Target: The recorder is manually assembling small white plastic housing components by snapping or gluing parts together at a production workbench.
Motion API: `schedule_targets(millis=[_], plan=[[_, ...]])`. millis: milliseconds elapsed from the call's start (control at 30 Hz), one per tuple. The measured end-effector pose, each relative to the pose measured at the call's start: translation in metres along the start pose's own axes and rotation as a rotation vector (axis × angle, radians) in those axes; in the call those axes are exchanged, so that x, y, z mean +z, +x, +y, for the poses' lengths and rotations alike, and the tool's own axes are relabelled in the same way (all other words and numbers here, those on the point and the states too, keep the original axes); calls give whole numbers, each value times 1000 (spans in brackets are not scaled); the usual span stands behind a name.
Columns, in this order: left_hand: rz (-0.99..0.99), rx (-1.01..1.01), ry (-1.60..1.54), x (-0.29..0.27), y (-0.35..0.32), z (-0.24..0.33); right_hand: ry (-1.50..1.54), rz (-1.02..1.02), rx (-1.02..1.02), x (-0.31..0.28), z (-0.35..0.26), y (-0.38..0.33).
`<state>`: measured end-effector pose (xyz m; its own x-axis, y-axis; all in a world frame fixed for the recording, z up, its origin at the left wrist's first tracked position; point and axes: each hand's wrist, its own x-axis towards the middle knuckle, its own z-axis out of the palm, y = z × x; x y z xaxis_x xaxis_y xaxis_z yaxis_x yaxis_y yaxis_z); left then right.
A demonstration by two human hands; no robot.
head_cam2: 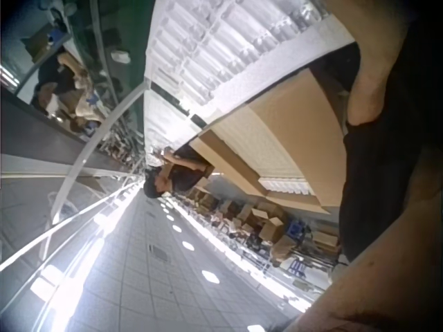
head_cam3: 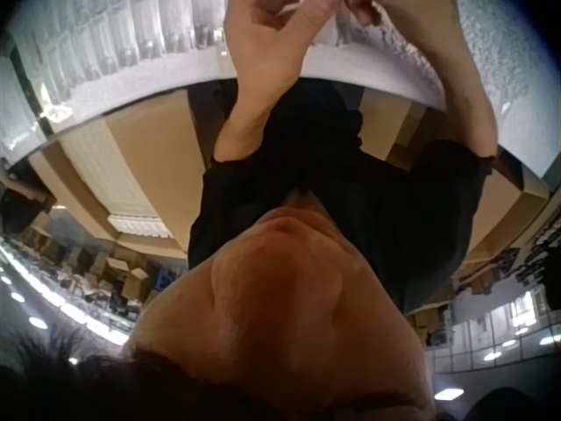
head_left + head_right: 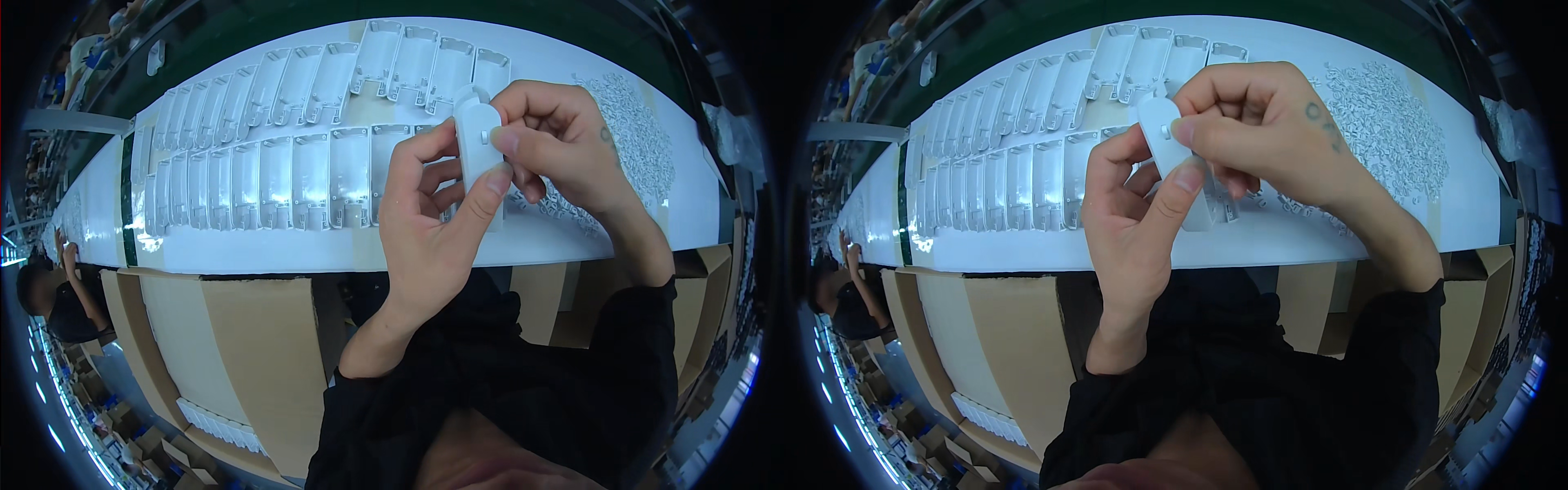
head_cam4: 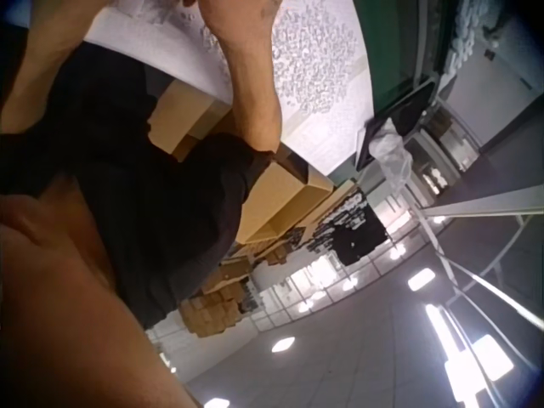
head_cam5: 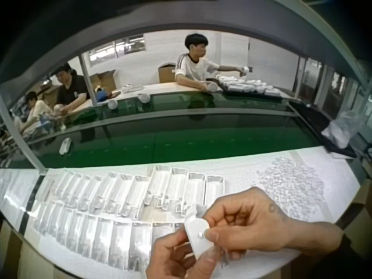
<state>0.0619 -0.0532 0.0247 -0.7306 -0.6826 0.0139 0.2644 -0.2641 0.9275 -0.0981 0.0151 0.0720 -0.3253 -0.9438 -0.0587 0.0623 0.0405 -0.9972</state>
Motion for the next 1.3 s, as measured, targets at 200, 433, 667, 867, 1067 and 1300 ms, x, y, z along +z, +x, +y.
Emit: schedule_targets(millis=[200, 433, 667, 867, 1067, 1300], plan=[[10, -83, 41, 2, 2, 14, 130, 76, -18, 7, 2, 1], [76, 337, 371, 13, -16, -15, 50, 135, -25, -23, -32, 27], [-105, 123, 435, 15, -57, -22, -215, 195, -21, -120, -12, 178], [-127, 147, 455, 12, -55, -45, -576, 453, 385, -235, 129, 259], [-81, 138, 477, -3, -68, -52, -998, 21, -30, -22, 30, 13], [-32, 16, 246, -1, -80, -55, -910, 103, -61, -28, 46, -21]])
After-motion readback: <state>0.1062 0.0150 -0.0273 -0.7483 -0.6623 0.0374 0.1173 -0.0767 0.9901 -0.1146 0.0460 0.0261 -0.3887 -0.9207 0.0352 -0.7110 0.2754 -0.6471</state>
